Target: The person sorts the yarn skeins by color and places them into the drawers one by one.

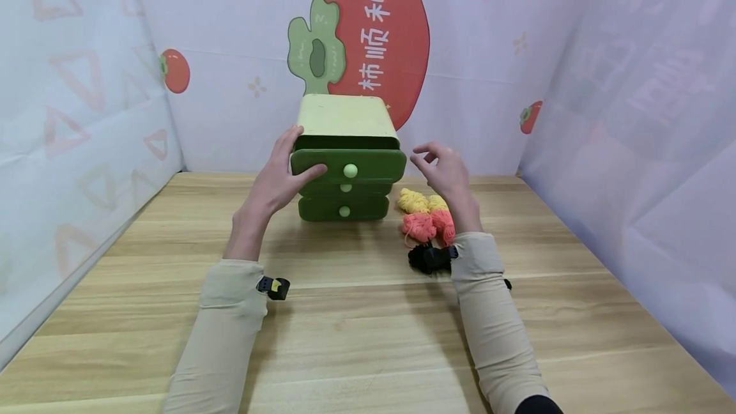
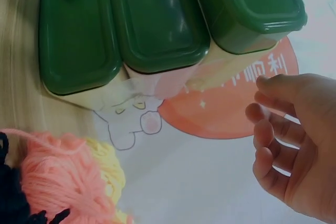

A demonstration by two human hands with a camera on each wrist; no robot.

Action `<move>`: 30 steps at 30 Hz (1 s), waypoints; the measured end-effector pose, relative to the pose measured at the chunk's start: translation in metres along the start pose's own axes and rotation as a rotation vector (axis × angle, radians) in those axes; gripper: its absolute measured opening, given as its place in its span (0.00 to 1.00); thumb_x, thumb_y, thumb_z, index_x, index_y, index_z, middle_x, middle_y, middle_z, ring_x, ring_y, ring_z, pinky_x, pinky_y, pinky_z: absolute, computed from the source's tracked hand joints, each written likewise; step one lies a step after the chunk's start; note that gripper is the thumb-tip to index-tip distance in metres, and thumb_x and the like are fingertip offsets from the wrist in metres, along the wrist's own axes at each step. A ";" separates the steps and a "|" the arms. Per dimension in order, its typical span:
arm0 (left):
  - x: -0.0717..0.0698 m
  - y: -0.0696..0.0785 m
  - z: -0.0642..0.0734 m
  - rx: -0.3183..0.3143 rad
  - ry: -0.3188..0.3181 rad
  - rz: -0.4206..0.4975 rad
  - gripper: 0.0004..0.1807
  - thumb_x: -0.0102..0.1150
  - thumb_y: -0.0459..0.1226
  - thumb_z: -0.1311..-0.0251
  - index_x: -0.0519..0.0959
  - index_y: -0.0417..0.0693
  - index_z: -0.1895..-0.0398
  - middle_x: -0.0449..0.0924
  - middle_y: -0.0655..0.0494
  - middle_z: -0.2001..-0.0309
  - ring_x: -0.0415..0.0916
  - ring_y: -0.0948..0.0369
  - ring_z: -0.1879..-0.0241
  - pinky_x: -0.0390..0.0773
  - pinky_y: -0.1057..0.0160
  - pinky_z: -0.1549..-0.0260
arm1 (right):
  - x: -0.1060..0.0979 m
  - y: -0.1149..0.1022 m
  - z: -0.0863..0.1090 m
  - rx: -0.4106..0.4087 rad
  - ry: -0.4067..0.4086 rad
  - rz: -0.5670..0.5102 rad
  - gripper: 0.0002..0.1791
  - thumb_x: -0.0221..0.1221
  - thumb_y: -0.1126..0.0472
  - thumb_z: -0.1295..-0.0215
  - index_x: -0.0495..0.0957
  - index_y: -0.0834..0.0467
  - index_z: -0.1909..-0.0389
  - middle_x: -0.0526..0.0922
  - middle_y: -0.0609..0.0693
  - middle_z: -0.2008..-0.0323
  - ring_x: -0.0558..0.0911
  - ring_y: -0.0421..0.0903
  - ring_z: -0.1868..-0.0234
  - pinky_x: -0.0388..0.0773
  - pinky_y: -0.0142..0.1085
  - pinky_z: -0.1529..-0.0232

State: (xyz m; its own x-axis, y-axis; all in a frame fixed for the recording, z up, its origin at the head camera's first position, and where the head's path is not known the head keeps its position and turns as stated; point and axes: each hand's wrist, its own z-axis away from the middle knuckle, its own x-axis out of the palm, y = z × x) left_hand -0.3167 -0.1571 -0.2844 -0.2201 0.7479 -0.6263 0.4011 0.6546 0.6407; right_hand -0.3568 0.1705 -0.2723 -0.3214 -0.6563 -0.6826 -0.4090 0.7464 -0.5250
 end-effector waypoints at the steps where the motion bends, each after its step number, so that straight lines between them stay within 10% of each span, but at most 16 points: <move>1: 0.000 0.000 0.000 0.000 0.000 0.001 0.50 0.57 0.67 0.51 0.41 0.77 0.28 0.38 0.77 0.28 0.45 0.60 0.28 0.57 0.42 0.36 | 0.000 0.002 0.000 0.011 -0.010 0.005 0.18 0.56 0.47 0.36 0.80 0.51 0.51 0.81 0.51 0.68 0.78 0.45 0.83 0.74 0.37 0.79; 14: 0.001 -0.001 0.001 -0.001 0.008 0.004 0.50 0.56 0.67 0.52 0.42 0.77 0.28 0.37 0.78 0.28 0.45 0.59 0.28 0.57 0.42 0.37 | 0.022 0.025 0.002 0.141 -0.216 0.117 0.23 0.56 0.46 0.37 0.75 0.52 0.44 0.80 0.53 0.58 0.78 0.49 0.64 0.74 0.41 0.69; 30: -0.002 -0.001 0.000 -0.003 0.009 -0.005 0.50 0.56 0.67 0.52 0.42 0.76 0.27 0.38 0.77 0.28 0.45 0.60 0.28 0.57 0.43 0.36 | 0.029 0.019 -0.003 0.217 -0.225 0.074 0.23 0.55 0.45 0.37 0.73 0.51 0.43 0.79 0.53 0.55 0.78 0.49 0.64 0.74 0.40 0.68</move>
State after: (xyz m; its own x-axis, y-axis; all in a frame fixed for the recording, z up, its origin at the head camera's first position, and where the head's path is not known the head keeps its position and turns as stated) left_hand -0.3166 -0.1590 -0.2839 -0.2298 0.7457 -0.6254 0.3978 0.6584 0.6389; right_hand -0.3768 0.1651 -0.3006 -0.1371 -0.5761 -0.8058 -0.1923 0.8135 -0.5489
